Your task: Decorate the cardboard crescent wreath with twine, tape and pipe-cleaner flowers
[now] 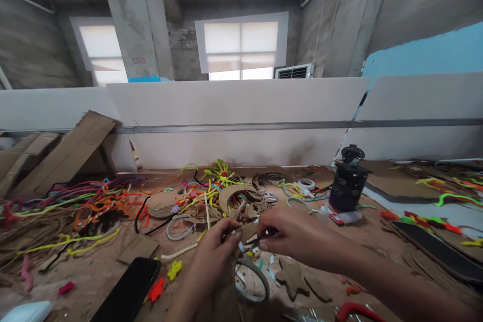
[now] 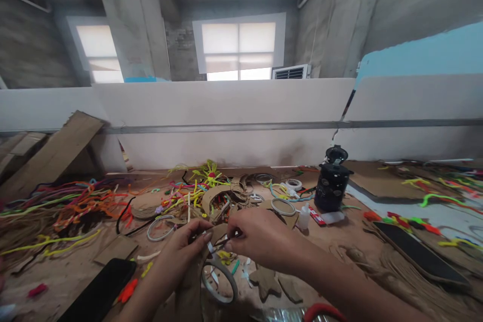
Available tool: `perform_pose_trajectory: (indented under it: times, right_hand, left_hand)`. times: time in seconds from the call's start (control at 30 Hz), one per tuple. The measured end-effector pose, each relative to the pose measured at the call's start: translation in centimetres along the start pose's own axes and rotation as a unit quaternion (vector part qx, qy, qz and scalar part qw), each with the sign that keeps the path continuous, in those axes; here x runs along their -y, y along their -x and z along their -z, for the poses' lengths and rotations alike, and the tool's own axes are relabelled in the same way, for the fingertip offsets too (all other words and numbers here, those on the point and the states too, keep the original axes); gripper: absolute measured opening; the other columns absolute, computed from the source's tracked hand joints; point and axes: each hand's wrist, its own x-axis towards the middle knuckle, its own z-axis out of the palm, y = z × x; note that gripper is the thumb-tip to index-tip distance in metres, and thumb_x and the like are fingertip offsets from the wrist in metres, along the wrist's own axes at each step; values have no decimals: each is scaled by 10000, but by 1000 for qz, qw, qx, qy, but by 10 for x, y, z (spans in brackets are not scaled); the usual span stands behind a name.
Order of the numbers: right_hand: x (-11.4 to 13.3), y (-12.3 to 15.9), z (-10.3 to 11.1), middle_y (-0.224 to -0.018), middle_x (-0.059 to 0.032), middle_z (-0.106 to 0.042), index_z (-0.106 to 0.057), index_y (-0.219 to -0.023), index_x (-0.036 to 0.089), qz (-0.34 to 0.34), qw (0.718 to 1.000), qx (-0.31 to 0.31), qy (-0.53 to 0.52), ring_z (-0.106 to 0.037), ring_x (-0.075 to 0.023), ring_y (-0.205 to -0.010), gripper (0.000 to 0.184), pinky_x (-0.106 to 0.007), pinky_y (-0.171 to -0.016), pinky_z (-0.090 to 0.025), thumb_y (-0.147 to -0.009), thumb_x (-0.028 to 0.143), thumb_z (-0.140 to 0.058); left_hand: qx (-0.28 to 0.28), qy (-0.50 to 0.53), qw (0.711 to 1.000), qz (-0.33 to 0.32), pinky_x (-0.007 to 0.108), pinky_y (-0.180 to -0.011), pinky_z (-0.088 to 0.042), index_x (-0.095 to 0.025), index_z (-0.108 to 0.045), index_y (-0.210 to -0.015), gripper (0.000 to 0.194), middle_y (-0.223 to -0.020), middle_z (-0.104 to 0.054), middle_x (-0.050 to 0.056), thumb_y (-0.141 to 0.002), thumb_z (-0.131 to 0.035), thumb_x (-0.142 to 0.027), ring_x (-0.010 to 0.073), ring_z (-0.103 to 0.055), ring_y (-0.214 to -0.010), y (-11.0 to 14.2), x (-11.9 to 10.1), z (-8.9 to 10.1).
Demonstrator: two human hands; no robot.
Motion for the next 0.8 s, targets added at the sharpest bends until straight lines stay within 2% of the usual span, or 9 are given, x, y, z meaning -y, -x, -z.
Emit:
perform_pose_trajectory:
  times: [0.23,0.47,0.7,0.8]
  right_hand:
    - [1,-5,7,-786,-31,-743,-792,-875,218,1,1000,30,-6,-619,-175,-719,147,-247,-577,-315,-800,274,-679]
    - [-9,-10,4,-757,-4,-725,-784,-902,224,14,999,41,-11,-578,-144,-656,165,-243,-551,-309,-804,316,-687]
    - [-13,-14,1,-662,27,-671,-779,-848,219,24,999,39,-24,-529,-117,-593,126,-231,-519,-278,-781,292,-701]
    - [-16,-17,1,-652,30,-656,-780,-854,216,28,998,47,-37,-527,-118,-599,124,-223,-524,-292,-769,275,-713]
  left_hand:
    - [-4,-15,1000,-13,295,-735,-418,-174,-654,-909,256,-840,-648,34,-816,-586,-404,219,-566,-818,1,-4,0]
    - [-23,-27,999,-24,300,-753,-438,-179,-678,-907,228,-858,-676,37,-814,-593,-369,230,-597,-841,0,0,0]
    - [7,64,998,19,312,-632,-464,-181,-624,-912,269,-705,-608,-12,-768,-623,-409,201,-594,-637,-1,2,-4]
    - [2,56,998,10,312,-643,-466,-172,-636,-915,271,-743,-622,1,-767,-631,-399,195,-592,-650,-1,3,-4]
